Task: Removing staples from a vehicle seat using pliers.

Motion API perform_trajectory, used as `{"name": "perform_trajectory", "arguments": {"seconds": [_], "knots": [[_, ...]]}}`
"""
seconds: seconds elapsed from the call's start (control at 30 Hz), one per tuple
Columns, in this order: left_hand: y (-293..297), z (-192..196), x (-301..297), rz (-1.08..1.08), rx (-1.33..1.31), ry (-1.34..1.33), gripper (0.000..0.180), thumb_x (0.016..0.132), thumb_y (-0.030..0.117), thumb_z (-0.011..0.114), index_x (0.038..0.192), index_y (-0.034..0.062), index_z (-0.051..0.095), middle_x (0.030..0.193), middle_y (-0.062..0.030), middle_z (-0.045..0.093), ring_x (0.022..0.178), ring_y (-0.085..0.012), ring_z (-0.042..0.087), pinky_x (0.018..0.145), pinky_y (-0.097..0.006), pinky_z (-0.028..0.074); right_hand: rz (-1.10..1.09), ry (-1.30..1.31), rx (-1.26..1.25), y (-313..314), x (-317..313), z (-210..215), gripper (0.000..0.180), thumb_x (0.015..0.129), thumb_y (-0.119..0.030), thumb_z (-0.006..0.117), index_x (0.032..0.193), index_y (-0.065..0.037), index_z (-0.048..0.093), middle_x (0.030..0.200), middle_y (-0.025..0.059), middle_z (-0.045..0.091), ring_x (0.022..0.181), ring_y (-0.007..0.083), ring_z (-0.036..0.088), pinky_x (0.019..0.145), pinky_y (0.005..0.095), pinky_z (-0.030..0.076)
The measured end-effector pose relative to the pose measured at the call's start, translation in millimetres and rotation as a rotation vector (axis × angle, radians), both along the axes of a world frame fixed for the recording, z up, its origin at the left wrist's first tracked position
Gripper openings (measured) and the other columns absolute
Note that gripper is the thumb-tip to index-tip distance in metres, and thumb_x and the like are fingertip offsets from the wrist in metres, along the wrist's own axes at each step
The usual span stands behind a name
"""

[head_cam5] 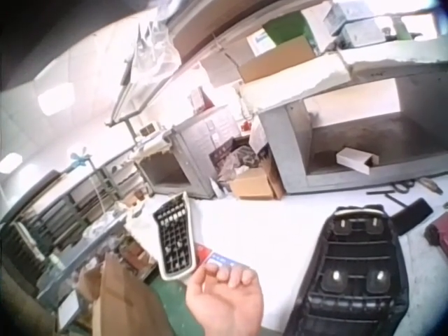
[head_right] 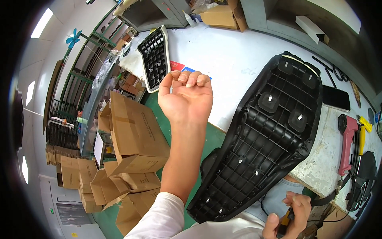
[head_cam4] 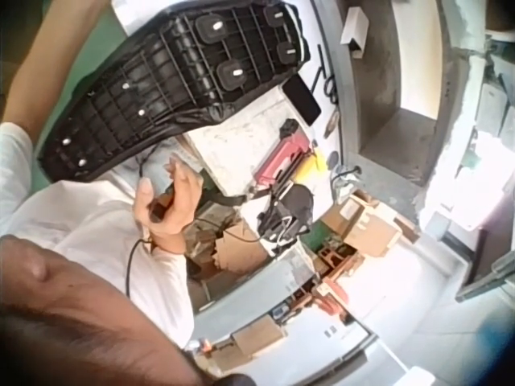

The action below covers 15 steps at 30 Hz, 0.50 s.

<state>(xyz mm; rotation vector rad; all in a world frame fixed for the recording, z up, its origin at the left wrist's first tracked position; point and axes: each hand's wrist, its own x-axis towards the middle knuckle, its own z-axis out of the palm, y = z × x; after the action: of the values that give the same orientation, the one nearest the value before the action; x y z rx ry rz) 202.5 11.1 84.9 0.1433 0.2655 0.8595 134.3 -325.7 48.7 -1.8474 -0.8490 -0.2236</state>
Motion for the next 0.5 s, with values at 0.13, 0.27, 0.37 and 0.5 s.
{"name": "perform_trajectory", "arguments": {"seconds": [0.13,0.27,0.37,0.5], "knots": [[-6,-6,5,-0.051,0.024,-0.022,0.019,0.096,0.024,0.055,0.082,0.0108,0.053,0.074,-0.002,0.047,0.063,-0.0175,0.042,0.065,-0.035,0.039,-0.002,-0.002,-0.035,-6,0,2,0.054,0.095,-0.011,0.069,0.143,0.006,0.051,0.125,0.0249,0.063,0.094,0.0274,0.064,0.081,0.0347,0.053],[0,-27,7,-0.25,0.463,-0.017,0.015,0.097,0.024,0.06,0.095,0.0088,0.061,0.082,-0.0025,0.056,0.075,-0.0173,0.05,0.073,-0.036,0.042,-0.03,0.022,0.183,2,-4,-7,0.058,0.1,-0.037,0.063,0.145,-0.006,0.043,0.11,0.0168,0.059,0.088,0.0228,0.053,0.075,0.0362,0.046],[-5,-46,3,-0.182,1.269,0.552,0.045,0.092,0.027,0.072,0.127,0.0025,0.059,0.12,-0.0108,0.063,0.109,-0.0221,0.058,0.094,-0.041,0.046,-0.036,0.015,0.738,19,-6,-16,0.055,0.102,-0.054,0.058,0.141,-0.017,0.046,0.104,0.0102,0.053,0.081,0.0192,0.052,0.064,0.0318,0.046],[-34,-63,13,-0.415,1.576,0.623,0.075,0.088,0.03,0.079,0.147,-0.002,0.047,0.147,-0.019,0.052,0.138,-0.0311,0.049,0.114,-0.044,0.038,0.002,0.155,1.052,30,1,0,0.044,0.11,-0.045,0.045,0.138,-0.011,0.047,0.104,0.0087,0.053,0.08,0.0176,0.053,0.062,0.0311,0.049]]}}
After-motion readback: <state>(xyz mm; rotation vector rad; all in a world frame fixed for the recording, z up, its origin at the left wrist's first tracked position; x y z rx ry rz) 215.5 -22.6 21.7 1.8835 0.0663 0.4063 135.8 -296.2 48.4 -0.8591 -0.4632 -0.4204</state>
